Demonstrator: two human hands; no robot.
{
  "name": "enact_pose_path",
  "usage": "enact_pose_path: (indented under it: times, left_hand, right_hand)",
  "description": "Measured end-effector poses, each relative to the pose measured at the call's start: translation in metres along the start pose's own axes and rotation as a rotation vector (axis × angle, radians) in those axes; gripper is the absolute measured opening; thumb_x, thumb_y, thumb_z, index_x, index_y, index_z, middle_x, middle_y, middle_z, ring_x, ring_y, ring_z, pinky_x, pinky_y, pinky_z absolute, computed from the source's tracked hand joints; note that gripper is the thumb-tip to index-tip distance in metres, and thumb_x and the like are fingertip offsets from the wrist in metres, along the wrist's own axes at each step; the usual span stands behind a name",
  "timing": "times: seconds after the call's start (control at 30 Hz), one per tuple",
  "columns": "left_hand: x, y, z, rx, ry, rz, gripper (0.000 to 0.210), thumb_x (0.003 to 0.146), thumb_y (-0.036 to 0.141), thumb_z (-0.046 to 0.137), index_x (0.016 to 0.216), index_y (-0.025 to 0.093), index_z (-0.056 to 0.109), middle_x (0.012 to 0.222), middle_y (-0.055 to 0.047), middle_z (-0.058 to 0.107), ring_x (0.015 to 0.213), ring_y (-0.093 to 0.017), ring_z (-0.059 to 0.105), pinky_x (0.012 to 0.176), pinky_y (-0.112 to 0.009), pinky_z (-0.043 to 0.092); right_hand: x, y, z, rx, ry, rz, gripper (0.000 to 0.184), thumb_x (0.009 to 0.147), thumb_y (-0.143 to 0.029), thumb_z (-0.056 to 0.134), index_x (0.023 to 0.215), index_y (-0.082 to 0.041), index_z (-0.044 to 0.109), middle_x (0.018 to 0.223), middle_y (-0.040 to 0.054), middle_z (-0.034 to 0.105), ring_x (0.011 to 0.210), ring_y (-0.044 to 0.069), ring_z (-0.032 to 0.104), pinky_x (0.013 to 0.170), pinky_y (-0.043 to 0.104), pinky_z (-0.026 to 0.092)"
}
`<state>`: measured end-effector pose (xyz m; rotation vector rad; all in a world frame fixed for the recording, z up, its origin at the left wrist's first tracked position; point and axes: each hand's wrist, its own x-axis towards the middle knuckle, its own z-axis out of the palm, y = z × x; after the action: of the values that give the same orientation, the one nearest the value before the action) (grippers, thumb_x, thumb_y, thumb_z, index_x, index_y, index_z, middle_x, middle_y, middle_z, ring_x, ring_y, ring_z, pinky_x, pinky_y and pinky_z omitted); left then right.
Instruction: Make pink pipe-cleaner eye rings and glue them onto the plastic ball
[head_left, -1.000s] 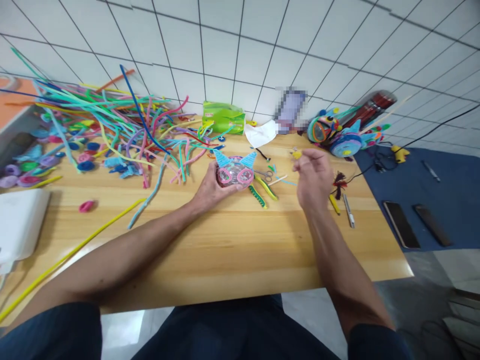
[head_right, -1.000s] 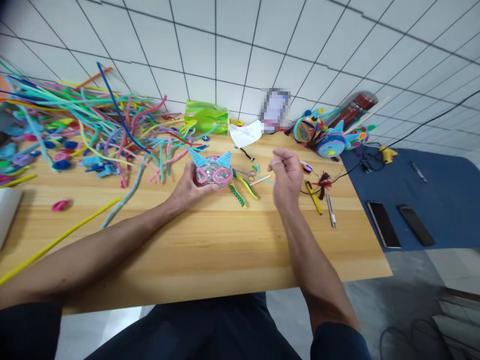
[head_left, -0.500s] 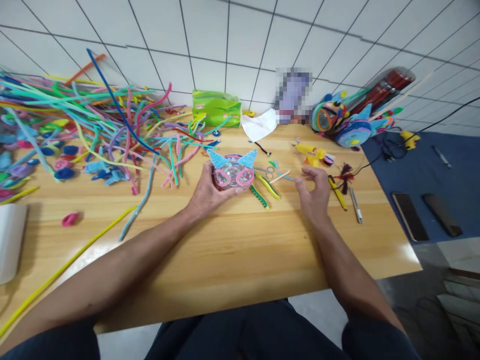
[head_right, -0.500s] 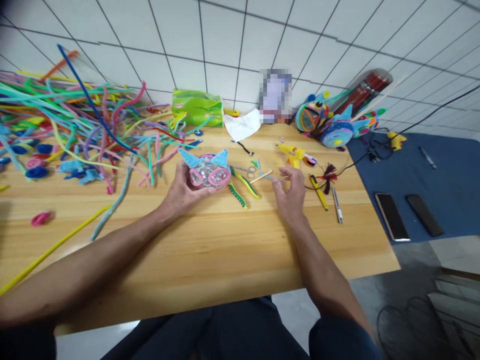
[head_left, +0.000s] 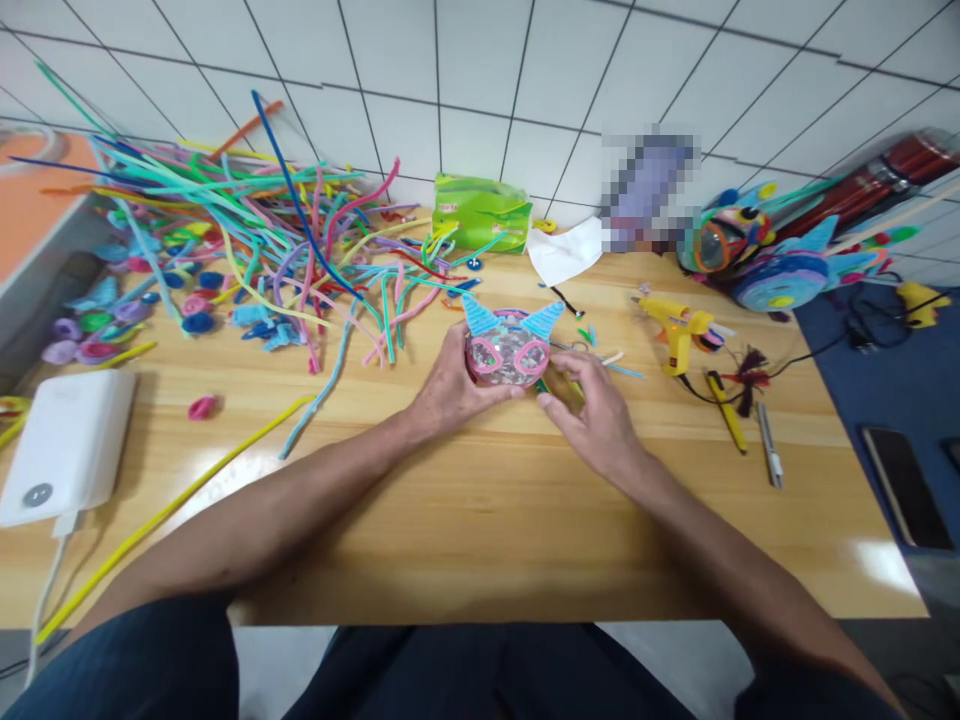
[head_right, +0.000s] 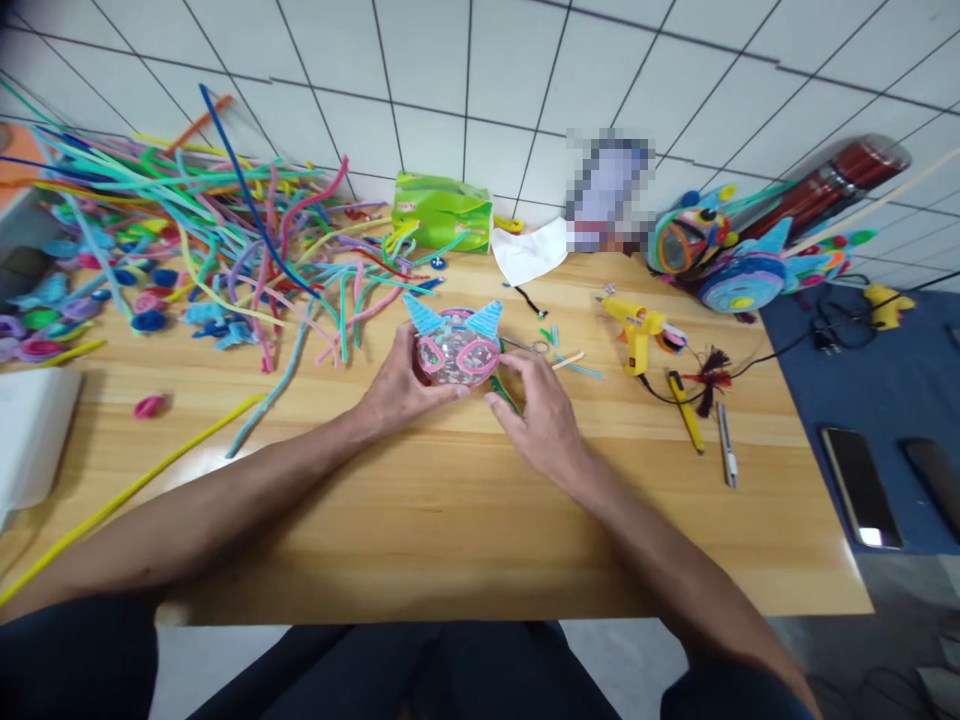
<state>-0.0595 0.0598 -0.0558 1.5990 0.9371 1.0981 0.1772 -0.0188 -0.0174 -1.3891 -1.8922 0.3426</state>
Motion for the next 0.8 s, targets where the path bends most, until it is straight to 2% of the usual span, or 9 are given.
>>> enact_pose_path:
  times: [0.1,0.3,0.37,0.43,0.5,0.57,0.67,0.73,0.8]
  left_hand:
    - [-0.001,0.003,0.000,-0.024,-0.009,-0.018,0.102,0.067,0.064,0.104,0.142,0.026,0.047,0.143,-0.015,0.064,0.131,-0.035,0.070,0.114,-0.057,0.061]
    - [-0.003,0.009,-0.002,-0.047,-0.041,0.051,0.080,0.087,0.058,0.093,0.143,0.026,0.046,0.150,-0.016,0.062,0.135,-0.032,0.070,0.118,-0.054,0.059]
    - [-0.003,0.008,-0.002,-0.039,-0.036,0.042,0.081,0.086,0.056,0.093,0.144,0.026,0.045,0.152,-0.016,0.062,0.135,-0.032,0.070,0.118,-0.054,0.059]
    - [-0.003,0.007,-0.002,-0.030,-0.025,0.033,0.082,0.086,0.056,0.094,0.144,0.027,0.045,0.149,-0.015,0.063,0.136,-0.032,0.070,0.119,-0.055,0.059]
    - [-0.002,0.006,-0.003,-0.042,-0.024,0.029,0.082,0.086,0.057,0.094,0.144,0.027,0.045,0.146,-0.014,0.065,0.137,-0.033,0.070,0.120,-0.054,0.059]
    - [-0.002,0.004,-0.003,-0.054,-0.027,0.029,0.083,0.086,0.059,0.093,0.145,0.027,0.046,0.147,-0.014,0.065,0.138,-0.033,0.069,0.121,-0.055,0.058]
    - [-0.003,0.003,-0.004,-0.032,-0.017,0.029,0.086,0.085,0.060,0.094,0.148,0.026,0.046,0.152,-0.015,0.062,0.138,-0.034,0.067,0.122,-0.055,0.057]
    - [-0.003,0.002,-0.004,-0.014,-0.007,0.025,0.086,0.085,0.060,0.093,0.148,0.025,0.047,0.152,-0.016,0.061,0.138,-0.034,0.067,0.123,-0.056,0.056]
    - [-0.004,0.003,-0.004,-0.006,0.000,0.020,0.086,0.085,0.061,0.093,0.148,0.024,0.047,0.149,-0.016,0.063,0.136,-0.034,0.067,0.121,-0.057,0.056]
  right_hand:
    - [-0.001,0.001,0.015,-0.019,0.027,-0.040,0.053,0.103,-0.032,0.073,0.153,-0.029,0.055,0.149,0.0165,0.071,0.139,0.035,0.069,0.110,0.059,0.063]
    - [-0.009,0.010,0.020,-0.050,-0.001,-0.110,0.071,0.105,-0.031,0.070,0.170,-0.029,0.041,0.160,0.0175,0.065,0.149,0.035,0.064,0.122,0.063,0.058]
    - [-0.011,0.009,0.020,-0.047,0.004,-0.111,0.074,0.105,-0.033,0.070,0.172,-0.028,0.040,0.163,0.0179,0.063,0.151,0.036,0.062,0.124,0.063,0.056]
    - [-0.011,0.008,0.019,-0.019,0.066,-0.099,0.067,0.105,-0.034,0.070,0.168,-0.028,0.047,0.161,0.0167,0.066,0.150,0.035,0.064,0.123,0.062,0.056]
    - [-0.008,0.011,0.016,0.057,0.191,-0.039,0.049,0.107,-0.035,0.068,0.155,-0.029,0.060,0.149,0.0138,0.074,0.137,0.033,0.071,0.116,0.058,0.061]
    - [-0.003,0.018,0.010,0.178,0.342,0.078,0.030,0.109,-0.037,0.064,0.137,-0.029,0.070,0.129,0.0097,0.080,0.115,0.027,0.078,0.103,0.050,0.065]
    - [0.008,0.032,0.004,0.347,0.517,0.243,0.018,0.108,-0.040,0.063,0.114,-0.027,0.073,0.099,0.0031,0.080,0.088,0.021,0.076,0.085,0.040,0.065]
    - [0.012,0.040,0.002,0.388,0.555,0.291,0.016,0.106,-0.041,0.065,0.105,-0.027,0.073,0.086,-0.0002,0.076,0.079,0.019,0.072,0.078,0.035,0.062]
    - [0.012,0.042,0.003,0.379,0.524,0.312,0.018,0.104,-0.042,0.066,0.102,-0.026,0.074,0.079,-0.0019,0.072,0.074,0.017,0.069,0.074,0.033,0.059]
